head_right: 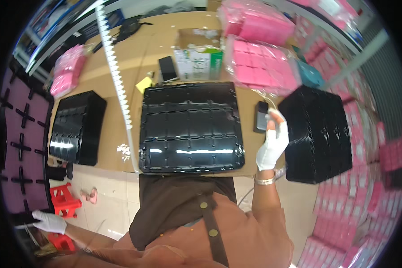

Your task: The person peels adhesive tabs from a strip and sticks them onto a black plastic tray, then aligns and presses a pink foam insert onto the tray. They set the completed tray aside and repeat the process on another tray.

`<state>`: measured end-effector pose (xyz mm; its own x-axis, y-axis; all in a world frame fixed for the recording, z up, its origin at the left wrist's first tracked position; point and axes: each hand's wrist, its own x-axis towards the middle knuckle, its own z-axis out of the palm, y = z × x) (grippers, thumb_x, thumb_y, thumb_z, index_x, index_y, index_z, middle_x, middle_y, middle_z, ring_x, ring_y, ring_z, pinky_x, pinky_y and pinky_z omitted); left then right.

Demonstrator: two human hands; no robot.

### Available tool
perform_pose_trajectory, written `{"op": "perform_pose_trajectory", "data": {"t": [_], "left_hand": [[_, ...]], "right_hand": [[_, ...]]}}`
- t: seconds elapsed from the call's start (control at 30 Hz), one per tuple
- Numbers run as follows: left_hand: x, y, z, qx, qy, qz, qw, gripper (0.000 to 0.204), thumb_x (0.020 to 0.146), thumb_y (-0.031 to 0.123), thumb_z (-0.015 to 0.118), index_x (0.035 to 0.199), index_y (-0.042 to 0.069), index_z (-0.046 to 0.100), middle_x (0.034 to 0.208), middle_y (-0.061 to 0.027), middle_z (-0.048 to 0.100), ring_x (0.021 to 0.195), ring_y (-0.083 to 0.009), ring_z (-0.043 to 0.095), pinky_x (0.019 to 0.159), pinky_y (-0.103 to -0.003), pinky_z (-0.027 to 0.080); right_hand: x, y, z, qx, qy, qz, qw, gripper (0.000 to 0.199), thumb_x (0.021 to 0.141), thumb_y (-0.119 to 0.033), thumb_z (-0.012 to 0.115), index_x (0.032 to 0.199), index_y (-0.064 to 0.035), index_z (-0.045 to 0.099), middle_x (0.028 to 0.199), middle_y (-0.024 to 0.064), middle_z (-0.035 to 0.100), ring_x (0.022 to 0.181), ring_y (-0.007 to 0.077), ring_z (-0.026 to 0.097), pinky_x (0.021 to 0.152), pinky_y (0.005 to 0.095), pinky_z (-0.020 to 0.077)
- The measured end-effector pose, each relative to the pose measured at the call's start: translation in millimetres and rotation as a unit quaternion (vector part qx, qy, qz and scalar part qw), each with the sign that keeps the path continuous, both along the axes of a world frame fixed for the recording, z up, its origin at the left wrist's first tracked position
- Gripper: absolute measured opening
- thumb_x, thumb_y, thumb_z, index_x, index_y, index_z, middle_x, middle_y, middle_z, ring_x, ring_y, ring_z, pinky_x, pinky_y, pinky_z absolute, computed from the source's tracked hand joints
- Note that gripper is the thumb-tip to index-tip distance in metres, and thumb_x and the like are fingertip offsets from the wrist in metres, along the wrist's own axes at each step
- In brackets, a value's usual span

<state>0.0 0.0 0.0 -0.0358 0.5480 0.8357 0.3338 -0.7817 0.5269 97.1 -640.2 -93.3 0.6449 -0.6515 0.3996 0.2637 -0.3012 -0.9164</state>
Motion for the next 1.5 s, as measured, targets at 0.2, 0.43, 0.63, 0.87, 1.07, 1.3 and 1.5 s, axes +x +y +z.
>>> {"op": "perform_pose_trajectory", "data": {"t": [0.2,0.43,0.63,0.87,1.07,1.3,1.5], "left_hand": [[91,-41,-36,0.215,0.09,-0.131,0.963,0.024,0.085,0.013,0.072,0.102,-0.003,0.065,0.083,-0.0132,0.065,0.074,-0.0264,0.061,0.068,-0.035,0.048],[156,-38,-127,0.205,0.433,-0.124,0.869,0.03,0.087,0.025,0.061,0.117,0.028,0.06,0.084,-0.0044,0.058,0.064,-0.0241,0.061,0.051,-0.04,0.048],[181,-46,-159,0.108,0.466,-0.125,0.869,0.024,0.089,0.033,0.061,0.112,0.026,0.062,0.09,-0.008,0.061,0.072,-0.0287,0.062,0.057,-0.043,0.049],[170,-48,-146,0.112,0.509,-0.14,0.842,0.027,0.089,0.026,0.059,0.115,0.018,0.062,0.095,-0.0088,0.062,0.079,-0.0278,0.061,0.064,-0.042,0.05],[219,-140,-162,-0.001,0.362,-0.416,0.834,0.045,0.085,0.03,0.066,0.125,0.013,0.056,0.112,-0.0151,0.057,0.098,-0.0295,0.059,0.086,-0.04,0.048],[265,-221,-170,-0.462,0.32,-0.624,0.542,0.029,0.086,0.031,0.07,0.092,0.003,0.07,0.069,0.0034,0.06,0.057,-0.0019,0.048,0.049,-0.02,0.035],[221,-231,-131,-0.515,0.219,-0.591,0.581,0.023,0.086,0.024,0.07,0.09,0.002,0.069,0.069,0.0018,0.06,0.055,-0.0026,0.048,0.048,-0.02,0.035]], "right_hand": [[16,38,-30,-0.066,0.112,0.182,0.975,0.015,0.09,-0.005,0.055,0.099,0.0008,0.064,0.097,0.0054,0.064,0.088,0.0116,0.057,0.081,0.0253,0.0448],[19,68,-29,-0.191,0.16,0.31,0.918,0.009,0.082,-0.001,0.061,0.09,-0.0003,0.066,0.091,0.0107,0.066,0.084,0.0218,0.063,0.078,0.0301,0.0486],[26,71,-41,-0.225,0.18,0.33,0.899,0.009,0.085,-0.003,0.059,0.09,0.0014,0.066,0.091,0.0077,0.065,0.076,0.0133,0.058,0.069,0.0256,0.0465],[39,74,-43,-0.268,0.204,0.335,0.88,0.009,0.084,-0.003,0.059,0.089,0.0008,0.066,0.088,0.0082,0.065,0.078,0.0159,0.061,0.071,0.0267,0.0475],[72,122,-24,-0.205,0.209,0.365,0.884,0.014,0.085,-0.013,0.063,0.09,-0.0006,0.068,0.077,0.0079,0.06,0.071,0.0168,0.056,0.065,0.0279,0.043],[131,219,-58,0.016,0.254,0.474,0.843,0.02,0.085,-0.016,0.067,0.099,-0.0014,0.067,0.084,0.0021,0.065,0.08,0.0098,0.058,0.074,0.025,0.0461],[122,267,-57,0.116,0.289,0.462,0.831,0.024,0.085,-0.017,0.07,0.099,0.0004,0.064,0.085,0.003,0.064,0.078,0.0088,0.057,0.071,0.023,0.0452]]}}
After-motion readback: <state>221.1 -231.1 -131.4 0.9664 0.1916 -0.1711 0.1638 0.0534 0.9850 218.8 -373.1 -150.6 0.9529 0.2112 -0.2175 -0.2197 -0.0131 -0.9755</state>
